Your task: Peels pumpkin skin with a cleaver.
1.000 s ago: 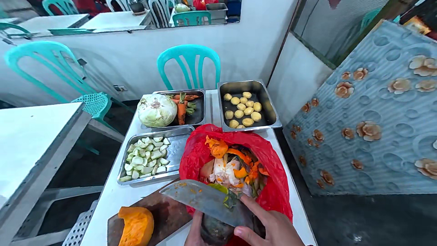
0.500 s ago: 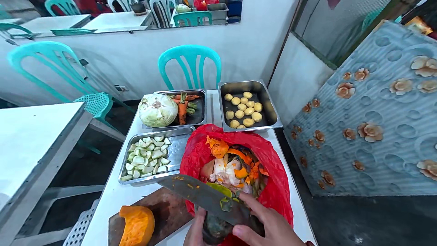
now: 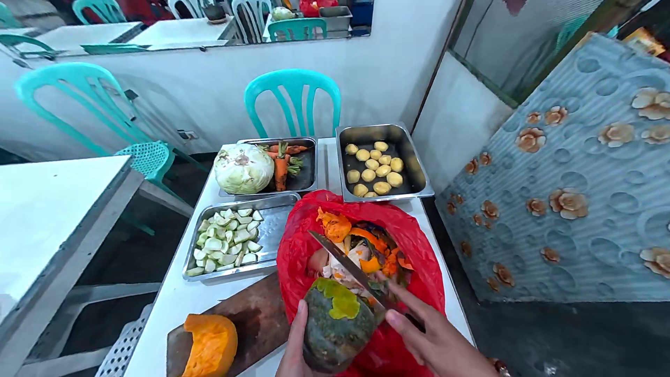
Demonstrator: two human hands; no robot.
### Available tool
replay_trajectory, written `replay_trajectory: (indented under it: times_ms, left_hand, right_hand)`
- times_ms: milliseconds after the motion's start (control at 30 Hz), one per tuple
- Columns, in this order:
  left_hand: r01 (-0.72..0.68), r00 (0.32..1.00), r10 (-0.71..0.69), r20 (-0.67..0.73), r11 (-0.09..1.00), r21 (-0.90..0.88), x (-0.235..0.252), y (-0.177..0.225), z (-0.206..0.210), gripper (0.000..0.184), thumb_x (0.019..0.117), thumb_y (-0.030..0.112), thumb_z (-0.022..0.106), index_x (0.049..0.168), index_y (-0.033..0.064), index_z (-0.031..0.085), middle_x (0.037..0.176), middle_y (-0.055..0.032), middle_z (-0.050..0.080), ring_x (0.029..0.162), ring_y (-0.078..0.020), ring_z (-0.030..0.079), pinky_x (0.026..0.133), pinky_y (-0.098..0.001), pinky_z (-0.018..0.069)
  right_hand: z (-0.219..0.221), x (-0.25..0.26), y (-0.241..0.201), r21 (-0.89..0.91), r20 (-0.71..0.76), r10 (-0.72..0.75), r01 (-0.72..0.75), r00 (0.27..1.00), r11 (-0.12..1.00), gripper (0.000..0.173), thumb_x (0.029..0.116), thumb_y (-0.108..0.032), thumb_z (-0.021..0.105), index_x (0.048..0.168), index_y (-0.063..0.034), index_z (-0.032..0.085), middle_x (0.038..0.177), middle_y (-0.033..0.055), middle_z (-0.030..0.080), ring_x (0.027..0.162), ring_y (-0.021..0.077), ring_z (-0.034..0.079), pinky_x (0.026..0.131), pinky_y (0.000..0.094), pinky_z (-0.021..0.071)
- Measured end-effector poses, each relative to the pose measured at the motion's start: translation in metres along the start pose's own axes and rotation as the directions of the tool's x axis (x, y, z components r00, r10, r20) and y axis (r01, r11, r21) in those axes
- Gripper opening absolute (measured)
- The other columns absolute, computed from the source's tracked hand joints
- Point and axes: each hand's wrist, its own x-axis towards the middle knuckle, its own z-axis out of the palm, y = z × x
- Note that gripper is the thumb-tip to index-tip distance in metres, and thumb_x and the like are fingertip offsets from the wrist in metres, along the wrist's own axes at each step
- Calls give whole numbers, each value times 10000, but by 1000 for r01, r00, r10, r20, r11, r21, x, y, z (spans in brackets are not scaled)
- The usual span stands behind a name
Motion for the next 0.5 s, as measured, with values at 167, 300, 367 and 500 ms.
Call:
replay_trajectory:
  times_ms: [167, 300, 367, 500]
  left_hand:
    - [79, 997, -75, 34, 987, -143, 5, 2, 2, 511, 1105, 475, 300, 1425, 115, 472, 1298, -142, 647, 1191, -275, 645, 1028, -517, 525]
    - [86, 996, -79, 50, 984, -157, 9, -2, -2, 463, 1109, 445, 315, 1379, 121, 505, 1244, -132, 678, 1144, -261, 672, 998, -497, 548]
    - [67, 997, -59, 58, 986, -151, 11, -4, -5, 501, 1102, 500, 282, 1370, 142, 507, 1230, -103, 685, 1133, -233, 676, 994, -490, 551]
    - [-8, 999, 14, 52, 992, -122, 17, -4, -9, 518, 1094, 529, 261, 1360, 158, 505, 1216, -66, 682, 1133, -197, 667, 1001, -487, 545]
  right_hand:
    - [0, 0, -7, 183, 136, -115, 90, 984, 979, 592, 1104, -335, 444, 1654, -290, 228, 957, 51, 657, 555, 100, 508, 502, 269, 473]
    - [3, -1, -6, 234, 129, -92, 60, 987, 970, 541, 1109, -362, 417, 1625, -223, 337, 747, 19, 581, 505, 104, 471, 455, 267, 425]
    - [3, -2, -3, 283, 129, -46, 8, 991, 959, 552, 1108, -397, 396, 1592, -131, 383, 715, 6, 569, 500, 101, 469, 442, 259, 404]
    - [1, -5, -3, 351, 111, -21, -19, 994, 936, 496, 1111, -429, 351, 1454, -106, 506, 672, -22, 548, 474, 66, 441, 418, 226, 367]
